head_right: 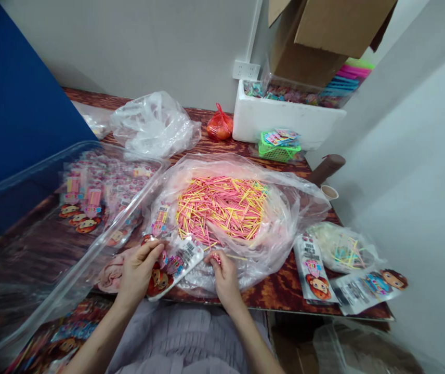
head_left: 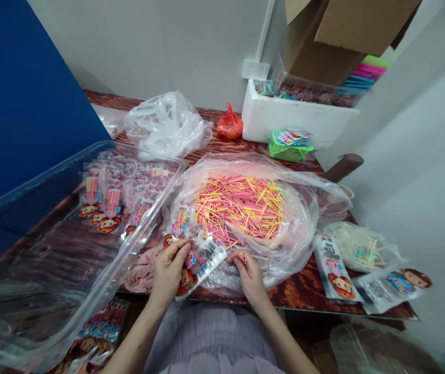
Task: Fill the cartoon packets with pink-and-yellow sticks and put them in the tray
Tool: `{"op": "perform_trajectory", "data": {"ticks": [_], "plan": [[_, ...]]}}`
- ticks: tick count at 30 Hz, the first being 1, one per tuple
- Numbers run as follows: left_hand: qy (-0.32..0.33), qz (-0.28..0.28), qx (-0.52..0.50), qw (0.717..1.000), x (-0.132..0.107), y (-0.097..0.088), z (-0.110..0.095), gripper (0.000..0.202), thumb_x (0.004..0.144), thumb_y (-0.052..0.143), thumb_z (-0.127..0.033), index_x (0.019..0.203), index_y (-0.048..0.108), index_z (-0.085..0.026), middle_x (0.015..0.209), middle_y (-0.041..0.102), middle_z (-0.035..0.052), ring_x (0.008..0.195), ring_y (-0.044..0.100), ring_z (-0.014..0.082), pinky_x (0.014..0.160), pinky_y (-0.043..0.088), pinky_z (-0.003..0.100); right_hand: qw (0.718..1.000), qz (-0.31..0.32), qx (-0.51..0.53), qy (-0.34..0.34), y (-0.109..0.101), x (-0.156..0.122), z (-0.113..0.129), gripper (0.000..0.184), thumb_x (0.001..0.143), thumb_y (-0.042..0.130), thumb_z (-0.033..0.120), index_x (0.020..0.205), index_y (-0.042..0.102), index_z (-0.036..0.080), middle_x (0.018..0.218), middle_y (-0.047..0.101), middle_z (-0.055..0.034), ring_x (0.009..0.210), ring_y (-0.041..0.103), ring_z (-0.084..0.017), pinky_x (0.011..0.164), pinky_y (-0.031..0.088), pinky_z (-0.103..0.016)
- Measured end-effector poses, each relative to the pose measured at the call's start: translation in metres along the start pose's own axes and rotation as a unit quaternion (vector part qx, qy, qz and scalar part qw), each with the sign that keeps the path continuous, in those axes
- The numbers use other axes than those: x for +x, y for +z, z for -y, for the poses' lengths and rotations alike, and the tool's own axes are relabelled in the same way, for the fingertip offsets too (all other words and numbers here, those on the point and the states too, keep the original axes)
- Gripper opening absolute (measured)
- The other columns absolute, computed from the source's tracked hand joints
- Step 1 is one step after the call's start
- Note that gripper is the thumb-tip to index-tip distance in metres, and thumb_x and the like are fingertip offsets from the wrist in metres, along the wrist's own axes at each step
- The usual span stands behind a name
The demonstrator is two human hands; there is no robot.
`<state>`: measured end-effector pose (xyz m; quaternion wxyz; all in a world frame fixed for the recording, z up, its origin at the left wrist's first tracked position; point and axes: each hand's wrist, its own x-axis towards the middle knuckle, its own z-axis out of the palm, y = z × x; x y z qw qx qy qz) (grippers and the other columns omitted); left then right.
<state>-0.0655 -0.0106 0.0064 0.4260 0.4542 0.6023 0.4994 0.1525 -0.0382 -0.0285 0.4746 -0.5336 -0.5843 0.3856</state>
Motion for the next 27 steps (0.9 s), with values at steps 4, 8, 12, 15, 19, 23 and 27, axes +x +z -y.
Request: {"op": "perform_trajectory", "data": {"ticks": [4, 8, 12, 15, 19, 23, 27], "plan": [[-0.002, 0.002, -0.003, 1.000, -0.0017, -0.0020, 0.0075, 0.032, 0.080, 0.065, -0.043, 0.098, 0.074, -0.018, 0.102, 0.075, 0.0067, 0.097, 0.066, 0.0223, 0.092, 0.047, 0.033, 1.000, 0.002, 0.000, 0.006, -0.0001, -0.0001, 0.0007, 0.019, 0.096, 0.046, 0.025, 0.087, 0.061, 0.021, 0.083, 0.064, -0.0015, 0.082, 0.060, -0.017, 0.077, 0.042, -0.026], [-0.005, 0.006, -0.006, 1.000, -0.0026, -0.0035, 0.0091, 0.032, 0.080, 0.065, -0.043, 0.099, 0.075, -0.019, 0.103, 0.075, 0.0067, 0.100, 0.066, 0.0227, 0.095, 0.047, 0.034, 1.000, 0.004, 0.000, 0.008, 0.0000, -0.0005, 0.0001, 0.018, 0.096, 0.046, 0.025, 0.088, 0.061, 0.021, 0.083, 0.065, -0.0013, 0.081, 0.060, -0.017, 0.076, 0.042, -0.026], [-0.008, 0.016, -0.013, 1.000, -0.0022, -0.0036, 0.0078, 0.031, 0.080, 0.065, -0.042, 0.098, 0.075, -0.018, 0.101, 0.076, 0.0066, 0.097, 0.067, 0.0226, 0.093, 0.048, 0.034, 1.000, 0.001, -0.001, 0.000, 0.0000, -0.0007, -0.0003, 0.018, 0.096, 0.046, 0.024, 0.088, 0.062, 0.021, 0.084, 0.065, -0.0014, 0.081, 0.060, -0.017, 0.076, 0.042, -0.026], [-0.017, 0.016, -0.011, 1.000, -0.0036, -0.0026, 0.0063, 0.032, 0.079, 0.066, -0.043, 0.097, 0.074, -0.017, 0.099, 0.076, 0.0073, 0.096, 0.068, 0.0230, 0.091, 0.050, 0.034, 1.000, 0.001, 0.001, -0.002, 0.0001, -0.0006, 0.0000, 0.018, 0.096, 0.046, 0.024, 0.088, 0.062, 0.021, 0.084, 0.065, -0.0018, 0.080, 0.060, -0.017, 0.076, 0.043, -0.027], [-0.021, 0.026, -0.020, 0.999, -0.0063, -0.0023, 0.0048, 0.032, 0.080, 0.065, -0.043, 0.097, 0.074, -0.017, 0.100, 0.076, 0.0075, 0.096, 0.068, 0.0227, 0.090, 0.050, 0.033, 1.000, -0.002, 0.000, -0.001, 0.0003, -0.0004, 0.0010, 0.019, 0.096, 0.046, 0.025, 0.087, 0.062, 0.021, 0.083, 0.066, -0.0018, 0.080, 0.061, -0.017, 0.075, 0.043, -0.027], [-0.017, 0.027, -0.022, 0.999, -0.0071, -0.0026, 0.0051, 0.032, 0.079, 0.066, -0.042, 0.097, 0.074, -0.017, 0.099, 0.076, 0.0073, 0.094, 0.068, 0.0227, 0.089, 0.051, 0.034, 1.000, -0.002, -0.006, 0.003, 0.0003, 0.0000, 0.0031, 0.019, 0.096, 0.047, 0.025, 0.086, 0.062, 0.021, 0.082, 0.066, -0.0022, 0.080, 0.061, -0.017, 0.075, 0.044, -0.027], [-0.013, 0.027, -0.011, 0.999, -0.0081, -0.0023, 0.0022, 0.032, 0.078, 0.066, -0.043, 0.095, 0.075, -0.017, 0.095, 0.076, 0.0064, 0.090, 0.068, 0.0224, 0.087, 0.052, 0.033, 1.000, -0.003, -0.009, 0.007, 0.0004, 0.0002, 0.0047, 0.019, 0.096, 0.046, 0.027, 0.087, 0.062, 0.021, 0.083, 0.067, -0.0026, 0.080, 0.061, -0.018, 0.075, 0.044, -0.028]]}}
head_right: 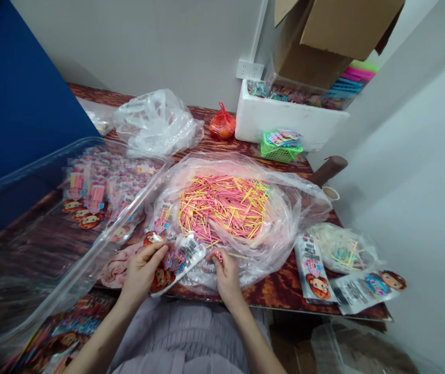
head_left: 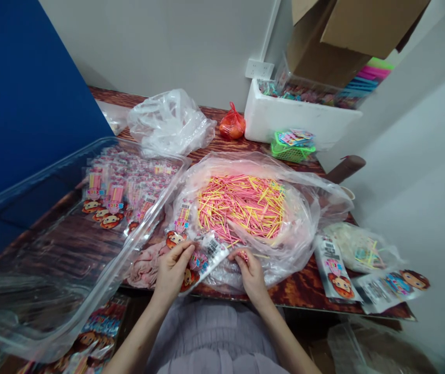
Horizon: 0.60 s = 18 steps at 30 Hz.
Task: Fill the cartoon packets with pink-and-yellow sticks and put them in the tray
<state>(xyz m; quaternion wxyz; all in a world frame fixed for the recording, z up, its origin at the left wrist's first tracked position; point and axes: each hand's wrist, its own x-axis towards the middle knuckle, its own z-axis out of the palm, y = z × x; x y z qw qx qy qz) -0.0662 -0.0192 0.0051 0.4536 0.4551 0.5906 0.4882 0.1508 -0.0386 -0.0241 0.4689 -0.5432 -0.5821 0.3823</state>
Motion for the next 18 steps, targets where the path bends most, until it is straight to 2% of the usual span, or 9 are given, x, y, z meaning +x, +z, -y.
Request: {"op": "perform_trajectory", "data": {"ticks": [8, 18], "plan": [[-0.005, 0.009, -0.012, 1.000, -0.0037, 0.0001, -0.0062, 0.030, 0.077, 0.066, -0.042, 0.091, 0.074, -0.017, 0.087, 0.076, 0.0050, 0.083, 0.068, 0.0201, 0.076, 0.053, 0.028, 1.000, 0.003, 0.003, 0.001, 0.0005, -0.0007, -0.0010, 0.019, 0.096, 0.046, 0.028, 0.088, 0.061, 0.021, 0.083, 0.066, -0.0025, 0.081, 0.061, -0.018, 0.076, 0.044, -0.028], [0.005, 0.007, -0.010, 1.000, -0.0063, 0.0011, -0.0029, 0.027, 0.078, 0.066, -0.039, 0.090, 0.075, -0.017, 0.089, 0.076, 0.0052, 0.085, 0.068, 0.0208, 0.080, 0.053, 0.030, 1.000, 0.000, 0.001, 0.001, 0.0006, -0.0011, -0.0006, 0.019, 0.096, 0.046, 0.028, 0.088, 0.062, 0.021, 0.083, 0.067, -0.0023, 0.081, 0.061, -0.018, 0.076, 0.044, -0.028]]}}
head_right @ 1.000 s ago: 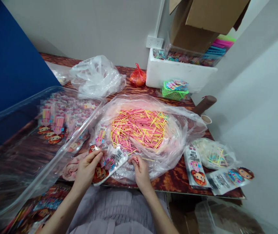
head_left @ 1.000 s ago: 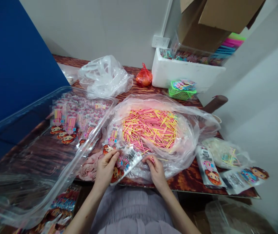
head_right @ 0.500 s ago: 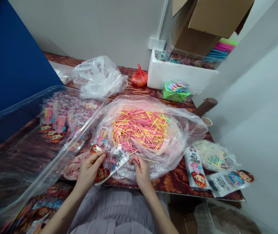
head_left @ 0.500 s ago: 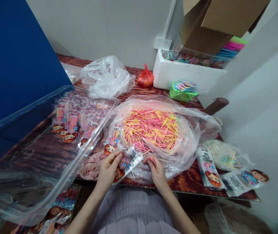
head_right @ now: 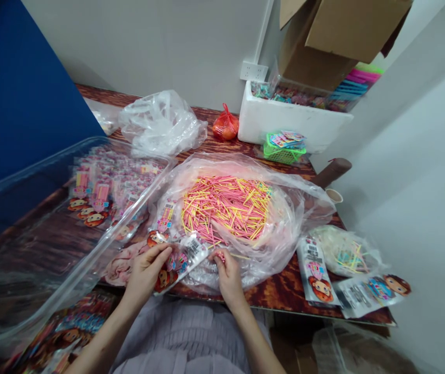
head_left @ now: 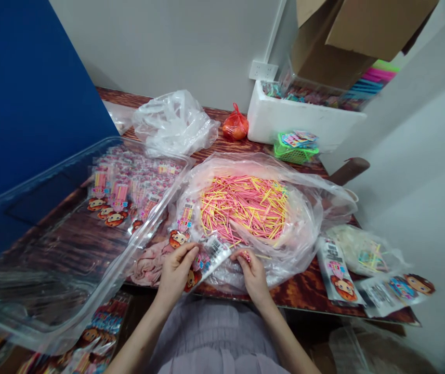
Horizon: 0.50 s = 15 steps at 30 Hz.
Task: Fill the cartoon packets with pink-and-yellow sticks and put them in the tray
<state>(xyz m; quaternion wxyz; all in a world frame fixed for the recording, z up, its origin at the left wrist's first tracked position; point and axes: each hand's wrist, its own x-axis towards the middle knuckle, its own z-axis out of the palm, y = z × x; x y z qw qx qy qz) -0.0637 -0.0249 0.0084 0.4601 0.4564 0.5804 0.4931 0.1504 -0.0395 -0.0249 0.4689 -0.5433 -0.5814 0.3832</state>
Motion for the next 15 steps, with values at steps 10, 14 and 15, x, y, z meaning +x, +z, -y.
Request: {"op": "perform_trajectory", "data": {"ticks": [10, 14, 15], "plan": [[0.002, 0.008, -0.004, 1.000, -0.0004, 0.0023, 0.0033, 0.026, 0.077, 0.066, -0.039, 0.089, 0.076, -0.018, 0.089, 0.077, 0.0052, 0.084, 0.069, 0.0210, 0.079, 0.053, 0.030, 1.000, 0.000, 0.000, -0.002, -0.0001, 0.0002, -0.0018, 0.019, 0.096, 0.046, 0.028, 0.088, 0.062, 0.021, 0.084, 0.067, -0.0024, 0.081, 0.062, -0.019, 0.076, 0.045, -0.028], [0.000, 0.012, -0.007, 1.000, -0.0008, 0.0018, 0.0037, 0.026, 0.077, 0.066, -0.039, 0.089, 0.076, -0.018, 0.087, 0.076, 0.0045, 0.082, 0.068, 0.0200, 0.077, 0.053, 0.028, 1.000, 0.002, -0.004, -0.003, -0.0003, 0.0001, -0.0017, 0.019, 0.096, 0.046, 0.029, 0.088, 0.062, 0.021, 0.084, 0.067, -0.0024, 0.081, 0.062, -0.019, 0.076, 0.044, -0.028], [0.000, 0.014, -0.008, 1.000, -0.0011, 0.0018, 0.0038, 0.025, 0.077, 0.066, -0.039, 0.089, 0.076, -0.018, 0.087, 0.076, 0.0043, 0.082, 0.068, 0.0197, 0.077, 0.053, 0.028, 1.000, 0.001, -0.005, -0.001, -0.0002, 0.0001, -0.0017, 0.019, 0.096, 0.046, 0.029, 0.088, 0.062, 0.021, 0.083, 0.067, -0.0023, 0.081, 0.062, -0.019, 0.076, 0.044, -0.028]]}}
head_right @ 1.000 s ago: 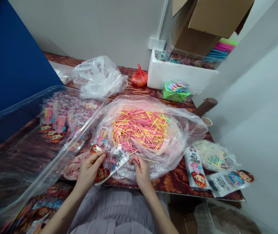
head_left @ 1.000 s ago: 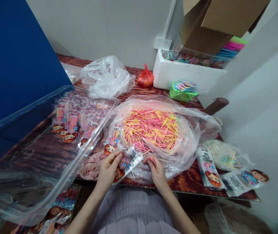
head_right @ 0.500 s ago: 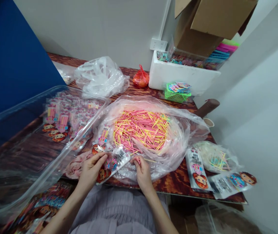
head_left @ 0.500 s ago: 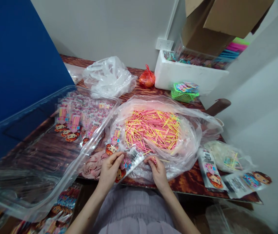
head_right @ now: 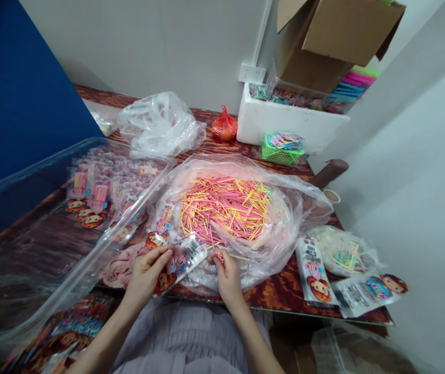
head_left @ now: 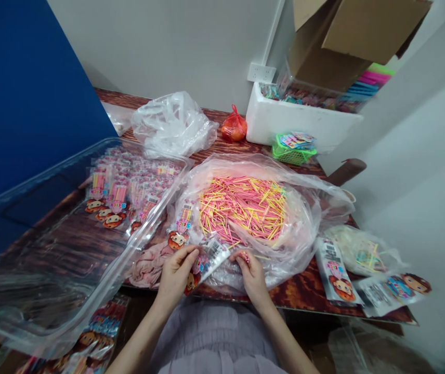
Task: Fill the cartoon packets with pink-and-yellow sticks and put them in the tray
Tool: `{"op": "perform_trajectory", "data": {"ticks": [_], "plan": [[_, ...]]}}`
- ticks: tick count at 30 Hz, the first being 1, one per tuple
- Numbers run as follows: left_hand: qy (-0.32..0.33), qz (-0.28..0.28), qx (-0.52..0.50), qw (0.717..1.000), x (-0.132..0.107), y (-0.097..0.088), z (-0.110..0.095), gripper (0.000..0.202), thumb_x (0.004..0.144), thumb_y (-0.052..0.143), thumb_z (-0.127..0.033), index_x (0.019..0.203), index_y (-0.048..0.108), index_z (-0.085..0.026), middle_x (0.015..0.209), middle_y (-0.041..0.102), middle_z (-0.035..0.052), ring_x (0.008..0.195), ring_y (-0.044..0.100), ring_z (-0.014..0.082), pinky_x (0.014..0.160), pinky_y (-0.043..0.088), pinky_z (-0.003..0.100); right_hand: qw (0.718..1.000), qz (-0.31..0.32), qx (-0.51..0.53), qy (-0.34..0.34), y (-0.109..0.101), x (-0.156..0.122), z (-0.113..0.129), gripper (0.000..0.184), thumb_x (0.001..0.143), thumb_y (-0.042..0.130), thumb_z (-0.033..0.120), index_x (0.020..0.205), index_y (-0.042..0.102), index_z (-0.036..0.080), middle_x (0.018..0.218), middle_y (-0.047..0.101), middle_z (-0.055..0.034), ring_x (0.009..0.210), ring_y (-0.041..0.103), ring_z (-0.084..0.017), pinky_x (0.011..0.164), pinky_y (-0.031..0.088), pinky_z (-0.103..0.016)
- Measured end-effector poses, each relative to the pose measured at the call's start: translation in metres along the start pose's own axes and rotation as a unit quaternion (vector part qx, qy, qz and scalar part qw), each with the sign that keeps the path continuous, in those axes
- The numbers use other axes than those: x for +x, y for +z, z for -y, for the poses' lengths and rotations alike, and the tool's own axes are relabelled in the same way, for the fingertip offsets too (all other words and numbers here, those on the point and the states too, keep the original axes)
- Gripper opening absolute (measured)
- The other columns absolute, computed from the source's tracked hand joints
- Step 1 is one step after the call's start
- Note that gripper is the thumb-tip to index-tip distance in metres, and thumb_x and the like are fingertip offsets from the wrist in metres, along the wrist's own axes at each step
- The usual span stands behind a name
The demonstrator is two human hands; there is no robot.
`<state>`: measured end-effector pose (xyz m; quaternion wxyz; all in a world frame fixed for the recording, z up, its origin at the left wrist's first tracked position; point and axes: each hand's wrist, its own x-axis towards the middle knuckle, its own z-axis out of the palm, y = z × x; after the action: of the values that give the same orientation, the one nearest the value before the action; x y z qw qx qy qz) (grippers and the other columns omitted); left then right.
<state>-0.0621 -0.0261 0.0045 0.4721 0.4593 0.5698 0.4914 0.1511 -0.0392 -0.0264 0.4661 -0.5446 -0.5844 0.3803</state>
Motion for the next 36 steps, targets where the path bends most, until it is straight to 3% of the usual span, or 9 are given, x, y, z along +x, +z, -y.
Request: {"op": "perform_trajectory", "data": {"ticks": [17, 26, 30, 36], "plan": [[0.018, 0.020, 0.008, 1.000, -0.001, 0.009, -0.002, 0.021, 0.079, 0.065, -0.036, 0.087, 0.076, -0.020, 0.088, 0.076, 0.0035, 0.085, 0.069, 0.0198, 0.080, 0.053, 0.028, 1.000, 0.001, 0.014, 0.005, -0.002, 0.003, 0.004, 0.020, 0.095, 0.047, 0.029, 0.085, 0.062, 0.021, 0.082, 0.067, -0.0022, 0.079, 0.062, -0.018, 0.076, 0.045, -0.028], [0.035, 0.039, 0.008, 0.999, -0.005, 0.013, -0.003, 0.017, 0.080, 0.064, -0.033, 0.085, 0.076, -0.021, 0.087, 0.076, 0.0037, 0.083, 0.068, 0.0199, 0.079, 0.052, 0.028, 0.997, -0.007, 0.067, 0.034, -0.011, 0.013, 0.023, 0.017, 0.092, 0.054, 0.032, 0.086, 0.066, 0.021, 0.084, 0.071, -0.0042, 0.083, 0.065, -0.021, 0.080, 0.048, -0.032], [0.041, 0.066, 0.006, 0.997, -0.007, 0.020, -0.008, 0.019, 0.081, 0.063, -0.034, 0.082, 0.076, -0.020, 0.082, 0.074, 0.0039, 0.078, 0.067, 0.0191, 0.072, 0.050, 0.026, 0.963, -0.053, 0.259, 0.057, -0.013, 0.041, 0.055, 0.015, 0.090, 0.057, 0.032, 0.089, 0.067, 0.021, 0.087, 0.074, -0.0060, 0.088, 0.068, -0.023, 0.087, 0.051, -0.040], [-0.011, 0.100, -0.048, 0.994, -0.011, 0.029, -0.015, 0.021, 0.082, 0.064, -0.036, 0.083, 0.076, -0.018, 0.077, 0.071, 0.0022, 0.070, 0.063, 0.0154, 0.066, 0.047, 0.023, 0.892, -0.009, 0.437, 0.114, 0.001, 0.065, 0.103, 0.014, 0.081, 0.070, 0.036, 0.086, 0.067, 0.023, 0.091, 0.076, -0.0050, 0.099, 0.069, -0.026, 0.094, 0.050, -0.046]]}}
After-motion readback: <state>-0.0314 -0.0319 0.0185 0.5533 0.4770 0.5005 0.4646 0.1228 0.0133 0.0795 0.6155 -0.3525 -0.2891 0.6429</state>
